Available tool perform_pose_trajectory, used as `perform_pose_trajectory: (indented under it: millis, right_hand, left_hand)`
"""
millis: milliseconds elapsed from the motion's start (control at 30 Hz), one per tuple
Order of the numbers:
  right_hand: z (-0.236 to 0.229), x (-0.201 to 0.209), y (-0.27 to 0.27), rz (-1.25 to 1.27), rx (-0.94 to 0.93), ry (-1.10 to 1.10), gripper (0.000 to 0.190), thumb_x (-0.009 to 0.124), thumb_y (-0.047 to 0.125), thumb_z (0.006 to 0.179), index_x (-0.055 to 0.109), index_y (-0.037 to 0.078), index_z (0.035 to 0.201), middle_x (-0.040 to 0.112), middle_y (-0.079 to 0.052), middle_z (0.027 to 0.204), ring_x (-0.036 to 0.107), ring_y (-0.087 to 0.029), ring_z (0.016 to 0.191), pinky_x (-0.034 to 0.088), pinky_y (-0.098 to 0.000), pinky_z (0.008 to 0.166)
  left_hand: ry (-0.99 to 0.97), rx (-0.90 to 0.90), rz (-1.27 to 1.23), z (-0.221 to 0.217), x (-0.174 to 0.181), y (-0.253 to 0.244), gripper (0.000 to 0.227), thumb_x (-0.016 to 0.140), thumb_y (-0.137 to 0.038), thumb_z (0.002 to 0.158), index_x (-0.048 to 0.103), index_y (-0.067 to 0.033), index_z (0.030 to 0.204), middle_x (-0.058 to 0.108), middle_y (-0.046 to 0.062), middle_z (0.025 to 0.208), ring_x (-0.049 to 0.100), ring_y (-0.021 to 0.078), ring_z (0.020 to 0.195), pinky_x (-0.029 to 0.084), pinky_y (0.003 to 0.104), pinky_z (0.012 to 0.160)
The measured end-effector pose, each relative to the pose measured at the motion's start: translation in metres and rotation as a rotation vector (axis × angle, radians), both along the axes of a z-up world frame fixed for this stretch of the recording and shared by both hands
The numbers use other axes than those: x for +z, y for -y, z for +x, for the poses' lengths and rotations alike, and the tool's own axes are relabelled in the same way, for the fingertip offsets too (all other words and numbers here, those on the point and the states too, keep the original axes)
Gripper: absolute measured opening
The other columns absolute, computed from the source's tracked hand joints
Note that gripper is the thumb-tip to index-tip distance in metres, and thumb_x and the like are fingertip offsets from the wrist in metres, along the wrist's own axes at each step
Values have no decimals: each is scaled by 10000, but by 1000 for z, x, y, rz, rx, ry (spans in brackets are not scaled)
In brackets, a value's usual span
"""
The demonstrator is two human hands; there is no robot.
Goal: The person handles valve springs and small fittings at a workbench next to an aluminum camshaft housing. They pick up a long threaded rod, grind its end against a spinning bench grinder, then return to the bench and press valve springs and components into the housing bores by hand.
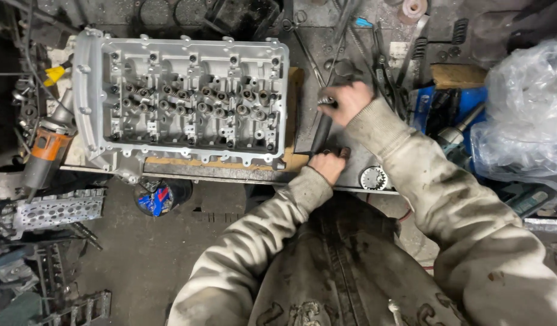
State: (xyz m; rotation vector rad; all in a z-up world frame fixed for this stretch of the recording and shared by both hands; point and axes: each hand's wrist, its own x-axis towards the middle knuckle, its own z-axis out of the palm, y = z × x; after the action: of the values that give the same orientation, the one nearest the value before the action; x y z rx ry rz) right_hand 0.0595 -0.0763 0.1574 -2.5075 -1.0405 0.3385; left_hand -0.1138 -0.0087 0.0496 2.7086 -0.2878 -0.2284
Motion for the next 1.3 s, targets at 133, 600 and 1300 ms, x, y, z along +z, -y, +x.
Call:
perform_pose_trajectory:
  millis: [133,600,1300]
  right_hand:
    - [4,25,-99,30,101,59,298,810,312,842,782,163,1098,762,-140,947,714,-382,874,567,-490,800]
    - [-17,22,-187,-546,226,-9,320,716,278,951,703,76,1199,735,-189,960,738,-348,894,617,-469,815]
    - [-31,30,-168,-266,70,30,285,712,265,929,693,85,1150,719,-150,1071,701,-356,1006,565,-463,891]
  left_hand:
    - [49,41,-106,-22,91,-47,409,578,-83,843,642,-63,1247,700,183,707,703,395,624,555,511,517]
    - [157,372,-176,-12,151,-316,261,712,-50,917,683,-45,1177,731,188,803,718,316,591,591,432,512]
    - [16,14,87,68,103,-334,469,682,-1,879,614,-38,1342,727,214,983,740,332,737,630,432,621]
